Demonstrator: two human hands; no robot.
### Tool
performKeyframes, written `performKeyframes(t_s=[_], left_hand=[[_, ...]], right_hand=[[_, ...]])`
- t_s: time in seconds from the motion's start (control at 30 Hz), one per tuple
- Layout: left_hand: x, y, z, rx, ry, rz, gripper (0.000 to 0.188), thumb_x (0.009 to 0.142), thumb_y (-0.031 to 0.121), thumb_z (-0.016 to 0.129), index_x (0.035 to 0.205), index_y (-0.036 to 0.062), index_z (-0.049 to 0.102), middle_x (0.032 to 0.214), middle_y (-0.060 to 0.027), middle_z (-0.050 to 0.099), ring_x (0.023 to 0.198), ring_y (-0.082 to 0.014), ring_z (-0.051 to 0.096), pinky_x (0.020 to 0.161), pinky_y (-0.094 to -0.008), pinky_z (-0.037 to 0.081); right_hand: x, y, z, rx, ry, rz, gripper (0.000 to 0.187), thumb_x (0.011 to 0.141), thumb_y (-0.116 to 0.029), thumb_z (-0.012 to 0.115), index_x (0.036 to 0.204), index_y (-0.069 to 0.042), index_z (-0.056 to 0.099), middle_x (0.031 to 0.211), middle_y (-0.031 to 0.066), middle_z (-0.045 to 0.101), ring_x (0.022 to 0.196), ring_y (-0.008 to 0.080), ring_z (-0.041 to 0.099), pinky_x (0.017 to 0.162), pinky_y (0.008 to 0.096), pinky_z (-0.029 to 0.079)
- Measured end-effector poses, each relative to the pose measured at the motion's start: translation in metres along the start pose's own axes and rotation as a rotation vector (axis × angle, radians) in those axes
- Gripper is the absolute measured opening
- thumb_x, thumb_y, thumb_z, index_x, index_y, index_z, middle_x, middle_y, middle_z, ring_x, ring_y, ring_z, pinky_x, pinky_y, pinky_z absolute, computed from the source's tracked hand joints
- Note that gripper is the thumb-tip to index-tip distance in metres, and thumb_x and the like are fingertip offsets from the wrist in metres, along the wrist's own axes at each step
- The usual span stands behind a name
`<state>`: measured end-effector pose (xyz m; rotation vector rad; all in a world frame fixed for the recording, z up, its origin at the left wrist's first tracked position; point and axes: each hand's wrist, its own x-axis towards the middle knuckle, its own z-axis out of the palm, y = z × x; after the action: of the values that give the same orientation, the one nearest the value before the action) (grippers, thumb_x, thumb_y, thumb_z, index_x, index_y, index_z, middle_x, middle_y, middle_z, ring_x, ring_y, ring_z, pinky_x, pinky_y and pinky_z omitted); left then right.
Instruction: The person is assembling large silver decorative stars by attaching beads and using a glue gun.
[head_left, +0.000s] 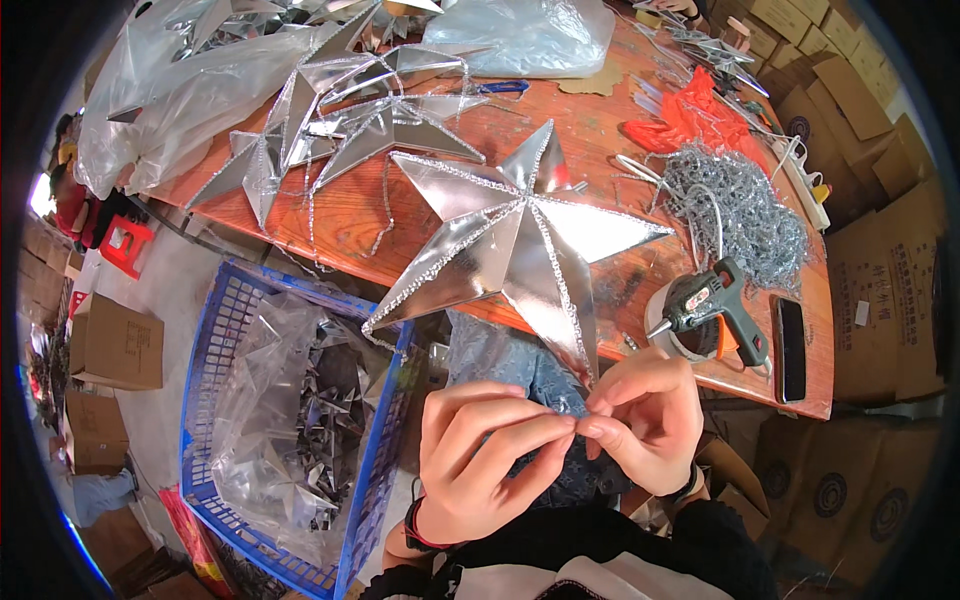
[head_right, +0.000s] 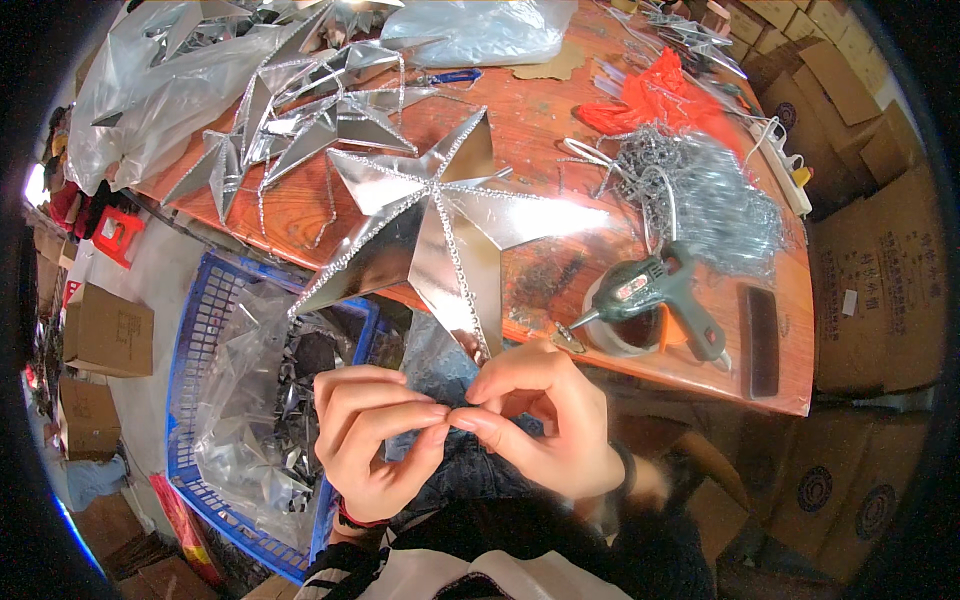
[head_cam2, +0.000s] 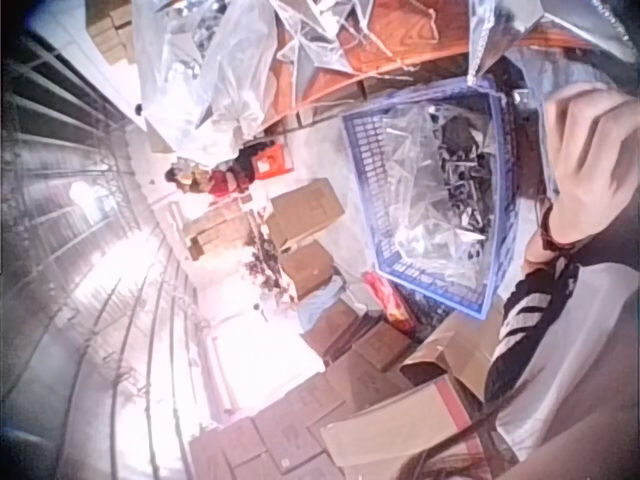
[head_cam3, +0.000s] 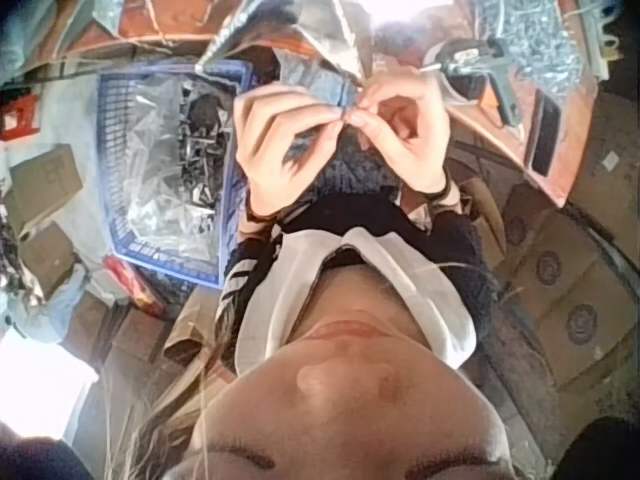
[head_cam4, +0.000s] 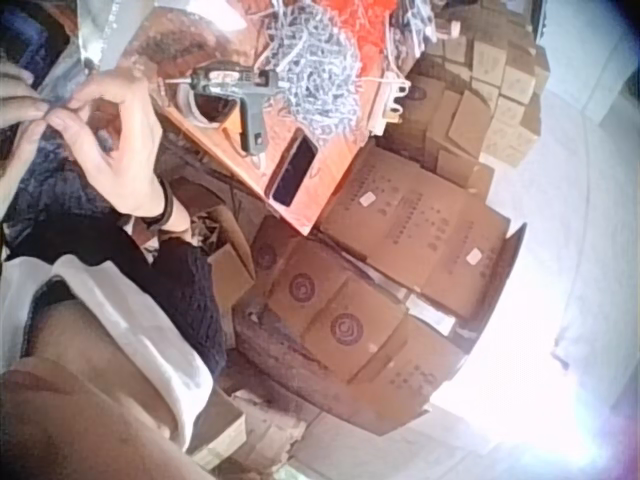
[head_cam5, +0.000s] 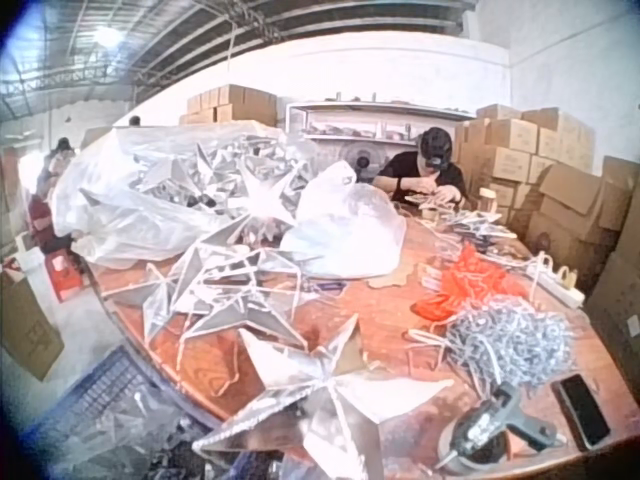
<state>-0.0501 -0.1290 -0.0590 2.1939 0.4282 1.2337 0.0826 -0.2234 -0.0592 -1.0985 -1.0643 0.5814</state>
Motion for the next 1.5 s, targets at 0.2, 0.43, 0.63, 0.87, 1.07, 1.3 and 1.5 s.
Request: performKeyframes(t_s=[0.2, 0.43, 0.63, 0.87, 1.07, 1.3, 1.5], left_hand=[[0.002, -0.001, 0.000, 0.049, -0.026, 0.001, 0.024, 0.062, 0.005, 0.075, 0.083, 0.0103, 0.065, 0.082, 0.0005, 0.060, 0.083, -0.0208, 0.056, 0.073, -0.0294, 0.044], [0.004, -0.002, 0.000, 0.041, -0.064, -0.007, 0.021, 0.064, 0.004, 0.072, 0.081, 0.0089, 0.063, 0.081, -0.0012, 0.058, 0.079, -0.0209, 0.056, 0.072, -0.0304, 0.042], [0.001, 0.000, 0.001, -0.052, -0.066, -0.062, 0.021, 0.062, 0.003, 0.071, 0.079, 0.0085, 0.060, 0.079, -0.0021, 0.057, 0.072, -0.0201, 0.051, 0.066, -0.0298, 0.040], [0.000, -0.002, 0.000, -0.165, -0.103, -0.094, 0.012, 0.067, 0.004, 0.063, 0.077, 0.0064, 0.057, 0.078, -0.0060, 0.053, 0.071, -0.0232, 0.048, 0.066, -0.0321, 0.037], [-0.012, -0.015, -0.006, -0.184, 0.116, -0.186, 0.021, 0.085, 0.017, 0.049, 0.068, 0.0036, 0.046, 0.069, -0.0102, 0.045, 0.065, -0.0237, 0.041, 0.062, -0.0340, 0.034], [0.009, -0.032, -0.071, 0.286, 0.052, -0.255, 0.017, 0.082, 0.007, 0.047, 0.071, -0.0028, 0.055, 0.069, -0.0114, 0.054, 0.069, -0.0255, 0.049, 0.066, -0.0330, 0.039], [0.048, -0.021, -0.092, 0.684, -0.137, -0.058, 0.038, 0.077, -0.007, 0.046, 0.111, 0.0008, 0.059, 0.112, -0.0128, 0.056, 0.094, -0.0298, 0.052, 0.080, -0.0367, 0.042]], right_hand=[[-0.001, 0.001, -0.001, -0.255, 0.023, -0.071, 0.031, 0.072, 0.002, 0.075, 0.095, 0.001, 0.054, 0.090, 0.0132, 0.059, 0.074, 0.0129, 0.060, 0.058, 0.0220, 0.050], [0.004, 0.003, -0.004, -0.459, -0.020, -0.209, 0.033, 0.068, 0.001, 0.078, 0.093, 0.001, 0.057, 0.089, 0.0127, 0.059, 0.072, 0.0142, 0.060, 0.057, 0.0219, 0.051], [0.004, 0.000, -0.003, -0.364, -0.054, -0.147, 0.031, 0.071, 0.002, 0.075, 0.095, 0.002, 0.056, 0.089, 0.0132, 0.059, 0.074, 0.0127, 0.060, 0.055, 0.0223, 0.051], [0.000, -0.011, -0.005, 0.025, -0.023, 0.050, 0.016, 0.084, 0.004, 0.059, 0.099, 0.004, 0.053, 0.093, 0.0113, 0.055, 0.066, 0.0083, 0.055, 0.056, 0.0190, 0.046], [0.000, -0.014, -0.014, 0.081, -0.089, 0.090, 0.010, 0.089, 0.003, 0.048, 0.098, 0.005, 0.051, 0.093, 0.0139, 0.053, 0.060, 0.0082, 0.051, 0.055, 0.0208, 0.043], [-0.006, -0.012, -0.024, 0.057, -0.176, 0.054, 0.007, 0.090, -0.001, 0.046, 0.095, 0.001, 0.051, 0.093, 0.0151, 0.055, 0.059, 0.0095, 0.050, 0.058, 0.0240, 0.043], [-0.002, -0.007, -0.031, -0.140, -0.257, 0.009, 0.009, 0.091, -0.005, 0.043, 0.095, 0.000, 0.050, 0.091, 0.0156, 0.053, 0.057, 0.0109, 0.052, 0.052, 0.0219, 0.041]])
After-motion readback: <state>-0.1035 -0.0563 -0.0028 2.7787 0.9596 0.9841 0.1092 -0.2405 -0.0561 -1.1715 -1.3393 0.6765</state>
